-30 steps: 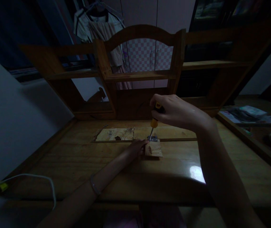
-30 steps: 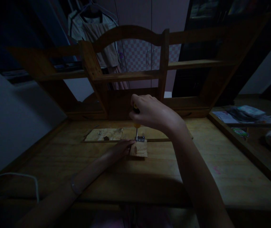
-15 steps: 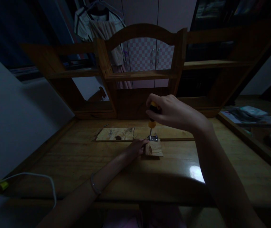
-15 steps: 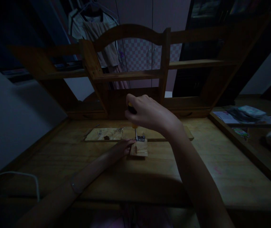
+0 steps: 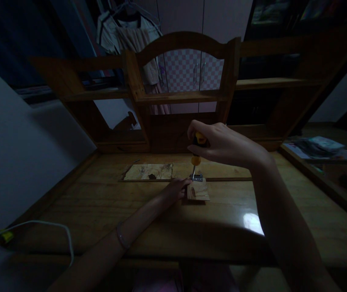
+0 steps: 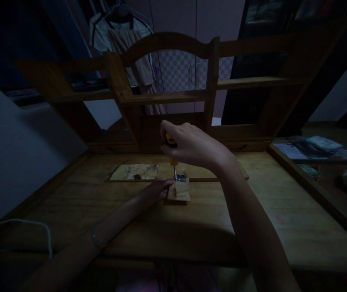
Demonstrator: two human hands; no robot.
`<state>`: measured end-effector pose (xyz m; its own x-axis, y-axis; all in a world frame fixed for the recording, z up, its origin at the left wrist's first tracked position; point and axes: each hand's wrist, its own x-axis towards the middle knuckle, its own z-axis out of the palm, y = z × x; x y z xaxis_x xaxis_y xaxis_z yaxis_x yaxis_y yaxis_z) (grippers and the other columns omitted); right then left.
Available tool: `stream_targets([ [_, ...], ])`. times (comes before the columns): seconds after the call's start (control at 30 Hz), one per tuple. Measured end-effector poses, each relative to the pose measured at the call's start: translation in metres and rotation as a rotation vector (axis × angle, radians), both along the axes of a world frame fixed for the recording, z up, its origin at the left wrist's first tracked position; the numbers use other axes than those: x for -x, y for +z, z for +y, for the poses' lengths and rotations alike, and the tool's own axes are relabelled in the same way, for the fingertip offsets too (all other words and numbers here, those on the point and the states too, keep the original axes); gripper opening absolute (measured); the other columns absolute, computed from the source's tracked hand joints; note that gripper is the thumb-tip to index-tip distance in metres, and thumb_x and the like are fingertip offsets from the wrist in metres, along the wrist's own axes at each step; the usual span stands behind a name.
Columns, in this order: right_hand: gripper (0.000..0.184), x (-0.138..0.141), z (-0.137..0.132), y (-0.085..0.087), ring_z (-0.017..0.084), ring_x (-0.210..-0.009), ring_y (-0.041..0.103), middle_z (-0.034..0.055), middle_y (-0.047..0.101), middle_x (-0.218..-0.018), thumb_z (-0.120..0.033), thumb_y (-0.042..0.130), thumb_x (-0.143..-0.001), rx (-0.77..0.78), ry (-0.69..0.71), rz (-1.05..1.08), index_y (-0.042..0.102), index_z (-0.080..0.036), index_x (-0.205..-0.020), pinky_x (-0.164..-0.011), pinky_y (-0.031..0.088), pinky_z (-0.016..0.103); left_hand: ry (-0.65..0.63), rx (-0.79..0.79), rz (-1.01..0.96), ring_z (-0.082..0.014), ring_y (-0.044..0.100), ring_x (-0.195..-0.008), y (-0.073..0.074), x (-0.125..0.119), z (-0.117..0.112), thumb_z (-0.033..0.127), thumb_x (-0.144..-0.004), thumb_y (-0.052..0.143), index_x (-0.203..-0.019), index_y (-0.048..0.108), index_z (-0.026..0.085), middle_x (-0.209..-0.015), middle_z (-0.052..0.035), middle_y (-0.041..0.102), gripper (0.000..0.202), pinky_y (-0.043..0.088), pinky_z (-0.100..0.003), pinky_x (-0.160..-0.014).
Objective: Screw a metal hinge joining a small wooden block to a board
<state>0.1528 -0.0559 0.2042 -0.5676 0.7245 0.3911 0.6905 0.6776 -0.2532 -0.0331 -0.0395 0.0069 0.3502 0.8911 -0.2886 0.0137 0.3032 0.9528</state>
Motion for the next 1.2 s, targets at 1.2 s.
stream_targets([
  [1.2,0.015,-0.03,-0.01,0.02,0.014,-0.071,0.056,-0.001,0.063,-0.08,-0.027,0.064,-0.087,-0.279,-0.126,0.161,0.064,-0.02,-0.101,-0.067,0.037,0.028,-0.132,0.159,0.014,-0.0201,0.073,-0.075,-0.001,0.015,0.017,0.043,-0.08,0.073,-0.091,0.071,0.01,-0.09,-0.0143,0.075,0.034,0.06,-0.03,-0.073],
])
